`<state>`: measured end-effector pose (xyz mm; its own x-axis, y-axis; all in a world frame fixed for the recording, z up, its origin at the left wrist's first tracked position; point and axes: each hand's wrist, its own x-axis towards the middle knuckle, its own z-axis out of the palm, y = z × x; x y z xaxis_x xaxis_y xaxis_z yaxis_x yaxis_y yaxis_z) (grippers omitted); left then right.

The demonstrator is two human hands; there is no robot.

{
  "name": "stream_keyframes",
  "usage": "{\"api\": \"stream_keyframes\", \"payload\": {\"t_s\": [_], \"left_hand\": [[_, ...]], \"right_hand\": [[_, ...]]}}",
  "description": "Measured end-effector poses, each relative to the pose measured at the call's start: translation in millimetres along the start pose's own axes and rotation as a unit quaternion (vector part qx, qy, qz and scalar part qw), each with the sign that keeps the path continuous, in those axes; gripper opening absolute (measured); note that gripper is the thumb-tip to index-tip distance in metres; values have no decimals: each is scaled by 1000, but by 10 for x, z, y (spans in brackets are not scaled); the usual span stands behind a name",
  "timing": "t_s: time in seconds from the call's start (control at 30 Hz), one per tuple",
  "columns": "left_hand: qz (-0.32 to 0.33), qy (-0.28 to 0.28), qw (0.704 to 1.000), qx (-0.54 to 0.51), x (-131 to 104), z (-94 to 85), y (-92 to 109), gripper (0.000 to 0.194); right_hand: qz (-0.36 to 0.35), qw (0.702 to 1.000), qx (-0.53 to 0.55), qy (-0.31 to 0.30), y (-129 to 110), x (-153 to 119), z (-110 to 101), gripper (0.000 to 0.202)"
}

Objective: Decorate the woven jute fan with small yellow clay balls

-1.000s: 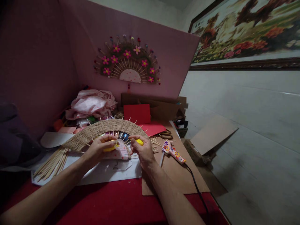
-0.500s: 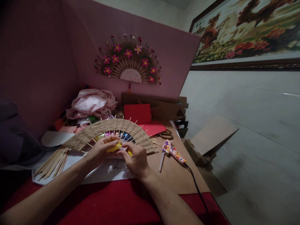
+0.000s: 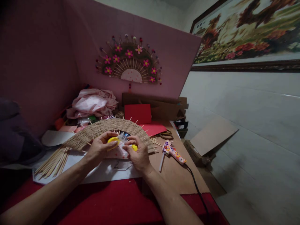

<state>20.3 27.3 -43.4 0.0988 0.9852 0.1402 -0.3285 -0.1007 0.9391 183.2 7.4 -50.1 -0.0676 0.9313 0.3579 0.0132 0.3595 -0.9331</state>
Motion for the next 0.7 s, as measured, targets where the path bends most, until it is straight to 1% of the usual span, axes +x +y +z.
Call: {"api": "stream_keyframes", "payload": {"t_s": [0.1, 0.3, 0.33, 0.43, 0.47, 0.53, 0.6, 0.7], "left_hand": [[24, -9, 999, 28, -18, 26, -23, 38], [34, -24, 999, 27, -39, 83, -1, 43], [31, -26, 999, 22, -36, 84, 1, 44], [32, -17, 999, 10, -33, 92, -4, 45], [34, -15, 999, 13, -37, 97, -8, 45], [36, -14, 999, 25, -55, 110, -14, 45], [26, -32, 999, 24, -78, 120, -11, 46], [-15, -87, 996, 9, -100, 119, 1, 42]], "right_hand": [[-11, 999, -33, 6, -16, -20, 5, 19], [8, 997, 56, 45, -74, 16, -9, 21], [9, 996, 74, 44, -75, 26, -9, 24], [32, 992, 119, 26, -56, 35, 11, 41], [41, 992, 116, 16, -48, 31, 21, 42], [54, 994, 93, 6, -40, 19, 36, 36], [57, 995, 75, 12, -46, 11, 33, 31], [59, 995, 75, 30, -70, 16, 4, 28]]}}
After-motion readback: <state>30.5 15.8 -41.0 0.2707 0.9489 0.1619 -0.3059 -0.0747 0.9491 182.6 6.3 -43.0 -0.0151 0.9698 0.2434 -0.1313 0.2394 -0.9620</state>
